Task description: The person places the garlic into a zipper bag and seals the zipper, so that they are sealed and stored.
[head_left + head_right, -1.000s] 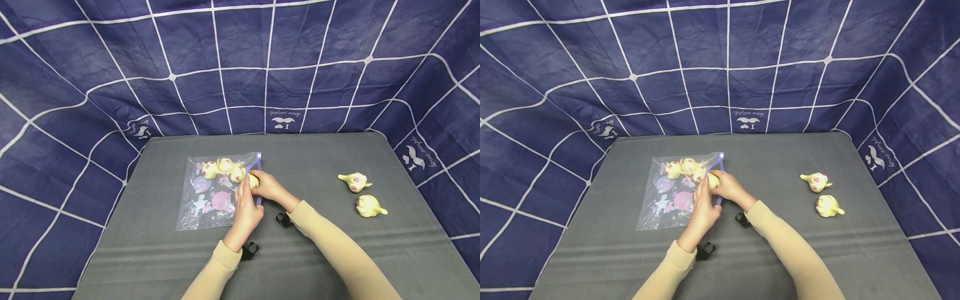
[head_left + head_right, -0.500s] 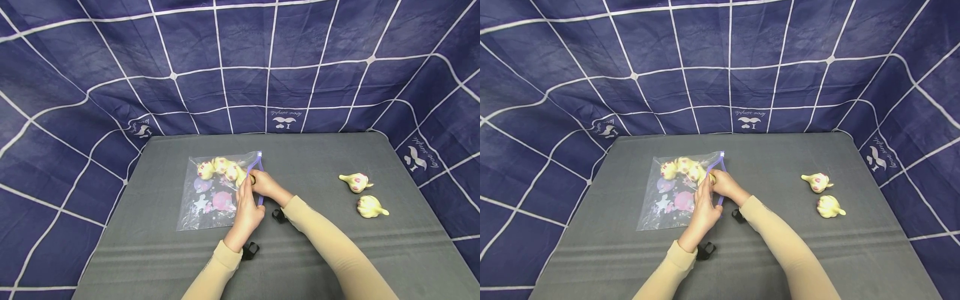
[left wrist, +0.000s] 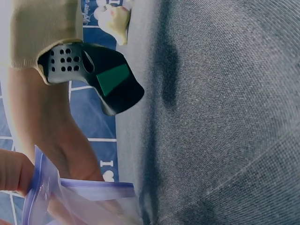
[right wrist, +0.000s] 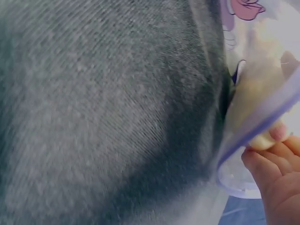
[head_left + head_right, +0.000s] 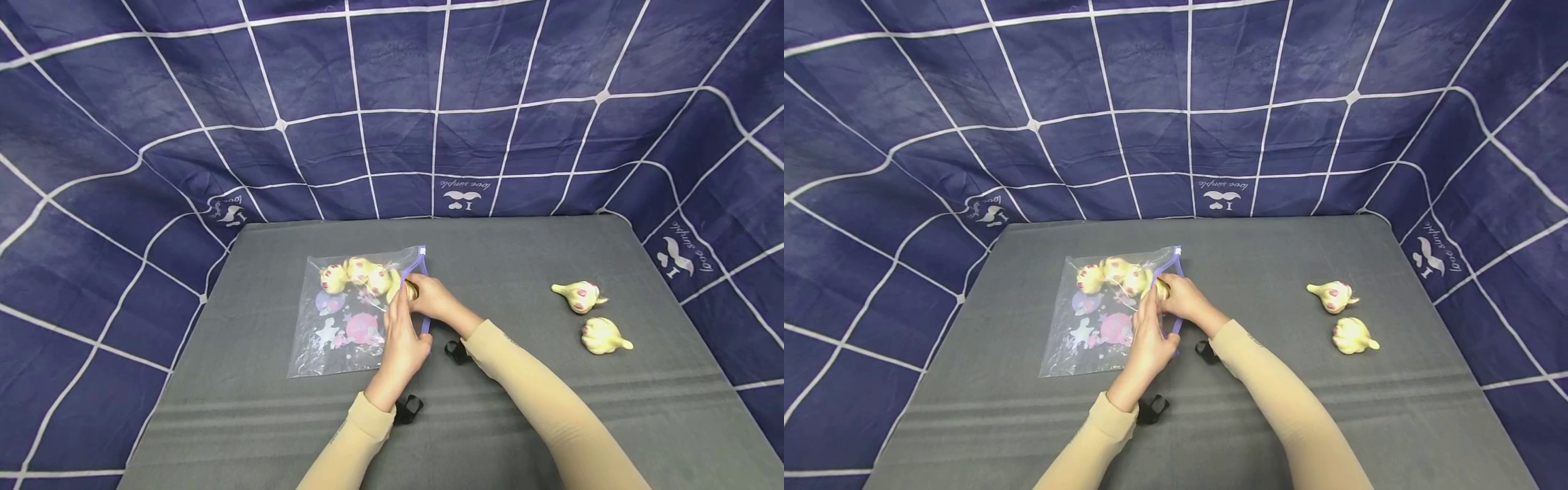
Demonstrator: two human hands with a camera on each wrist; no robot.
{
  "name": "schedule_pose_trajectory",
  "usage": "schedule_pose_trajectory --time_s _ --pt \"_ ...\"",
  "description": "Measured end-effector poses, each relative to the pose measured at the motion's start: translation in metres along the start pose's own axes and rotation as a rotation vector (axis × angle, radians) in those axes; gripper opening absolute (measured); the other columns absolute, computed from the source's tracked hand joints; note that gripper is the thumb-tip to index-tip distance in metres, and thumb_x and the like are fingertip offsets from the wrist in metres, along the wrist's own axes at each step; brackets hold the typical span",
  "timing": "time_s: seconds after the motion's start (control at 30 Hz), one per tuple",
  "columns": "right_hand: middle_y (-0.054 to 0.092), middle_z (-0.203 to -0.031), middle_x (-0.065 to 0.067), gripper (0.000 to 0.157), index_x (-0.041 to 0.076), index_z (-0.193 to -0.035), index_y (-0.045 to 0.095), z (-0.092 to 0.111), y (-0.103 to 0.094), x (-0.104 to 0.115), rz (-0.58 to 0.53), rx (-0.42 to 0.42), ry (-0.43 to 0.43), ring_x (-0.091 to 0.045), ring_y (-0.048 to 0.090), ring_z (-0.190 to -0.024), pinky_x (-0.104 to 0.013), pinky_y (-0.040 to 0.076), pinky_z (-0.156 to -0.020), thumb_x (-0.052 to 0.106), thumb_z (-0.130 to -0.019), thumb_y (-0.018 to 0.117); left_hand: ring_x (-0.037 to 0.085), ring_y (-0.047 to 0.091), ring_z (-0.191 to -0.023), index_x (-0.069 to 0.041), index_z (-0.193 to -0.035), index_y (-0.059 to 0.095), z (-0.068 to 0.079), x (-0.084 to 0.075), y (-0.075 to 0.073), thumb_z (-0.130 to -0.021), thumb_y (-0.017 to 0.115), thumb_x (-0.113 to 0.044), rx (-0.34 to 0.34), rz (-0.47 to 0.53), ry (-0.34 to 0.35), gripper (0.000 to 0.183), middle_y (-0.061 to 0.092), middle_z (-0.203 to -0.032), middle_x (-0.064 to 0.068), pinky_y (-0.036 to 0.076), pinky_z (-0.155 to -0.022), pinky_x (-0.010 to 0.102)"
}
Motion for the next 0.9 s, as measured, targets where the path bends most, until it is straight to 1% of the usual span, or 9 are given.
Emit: schedule_pose_trajectory --time_s 0.07,0.13,0.23,0.33,0.47,0.6,0.7,0.8,0.9 --pt "0.062 -0.131 -0.02 0.062 -0.002 -0.132 0.057 0.002 -0.004 -0.001 -0.022 -0.011 0.011 -0.034 0.06 -0.119 -0.044 0.047 -0.103 0.021 -0.078 0.076 0.047 0.035 -0.131 -0.001 -0.155 0.018 0.0 0.0 0.0 -0.064 0.064 0.01 0.01 0.005 -0.006 0.102 0.029 -0.154 0.022 0.033 -0.108 0.058" --pt "0.06 -0.134 -0.021 0.062 -0.003 -0.133 0.057 0.004 -0.008 -0.003 -0.075 -0.019 0.022 -0.035 0.058 -0.122 -0.043 0.046 -0.104 0.019 -0.079 0.077 0.047 0.035 -0.131 0.0 -0.155 0.018 -0.001 0.0 0.0 -0.065 0.064 0.01 0.017 0.007 -0.009 0.102 0.029 -0.154 0.022 0.032 -0.109 0.058" --pt "0.058 -0.136 -0.02 0.061 -0.003 -0.134 0.056 0.009 -0.014 -0.008 -0.191 -0.032 0.052 -0.035 0.056 -0.126 -0.04 0.046 -0.105 0.018 -0.081 0.079 0.047 0.033 -0.134 0.001 -0.155 0.017 0.0 0.0 0.0 -0.066 0.065 0.01 0.035 0.015 -0.016 0.102 0.027 -0.155 0.024 0.03 -0.11 0.059" --pt "0.059 -0.136 -0.019 0.06 -0.003 -0.133 0.056 0.015 -0.023 -0.013 -0.327 -0.043 0.081 -0.034 0.055 -0.128 -0.039 0.044 -0.107 0.019 -0.082 0.079 0.047 0.031 -0.135 0.0 -0.156 0.015 -0.001 0.002 0.001 -0.067 0.066 0.01 0.054 0.025 -0.037 0.102 0.026 -0.156 0.023 0.031 -0.109 0.06" --pt "0.062 -0.133 -0.016 0.054 0.0 -0.13 0.06 0.024 -0.035 -0.017 -0.433 -0.068 0.099 -0.032 0.057 -0.127 -0.039 0.046 -0.105 0.021 -0.084 0.077 0.046 0.032 -0.134 -0.002 -0.156 0.014 -0.001 0.004 0.002 -0.068 0.066 0.01 0.068 0.024 -0.059 0.103 0.024 -0.157 0.022 0.036 -0.106 0.059" --pt "0.063 -0.132 -0.016 0.051 0.0 -0.129 0.062 0.032 -0.047 -0.019 -0.482 -0.122 0.099 -0.033 0.059 -0.124 -0.04 0.049 -0.101 0.02 -0.084 0.077 0.044 0.035 -0.129 -0.003 -0.156 0.015 -0.001 0.004 0.002 -0.067 0.066 0.011 0.058 0.024 -0.058 0.103 0.025 -0.157 0.02 0.039 -0.103 0.057" --pt "0.063 -0.13 -0.02 0.05 -0.002 -0.128 0.062 0.039 -0.058 -0.018 -0.529 -0.177 0.073 -0.037 0.06 -0.122 -0.04 0.049 -0.101 0.015 -0.084 0.077 0.043 0.038 -0.128 -0.003 -0.156 0.019 -0.001 0.004 0.001 -0.066 0.067 0.01 0.032 0.025 -0.052 0.103 0.028 -0.155 0.02 0.04 -0.103 0.056" --pt "0.063 -0.129 -0.021 0.048 -0.002 -0.127 0.062 0.047 -0.07 -0.017 -0.568 -0.22 0.058 -0.038 0.059 -0.122 -0.036 0.048 -0.103 0.014 -0.084 0.076 0.043 0.037 -0.129 -0.004 -0.156 0.02 -0.001 0.003 0.0 -0.065 0.067 0.01 0.018 0.023 -0.054 0.103 0.03 -0.155 0.019 0.038 -0.105 0.055" --pt "0.063 -0.131 -0.018 0.048 0.001 -0.129 0.062 0.055 -0.083 -0.019 -0.588 -0.248 0.075 -0.036 0.059 -0.124 -0.032 0.047 -0.103 0.016 -0.085 0.076 0.043 0.038 -0.129 -0.003 -0.155 0.021 -0.001 0.003 0.0 -0.065 0.067 0.01 0.008 0.025 -0.049 0.103 0.031 -0.154 0.019 0.038 -0.106 0.055"
Point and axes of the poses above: each hand's wrist, its own z-axis away from the middle knuckle, its own y-axis out of the palm, x = y × z, the point moved 6 cm from there along -z, towards the middle knuckle
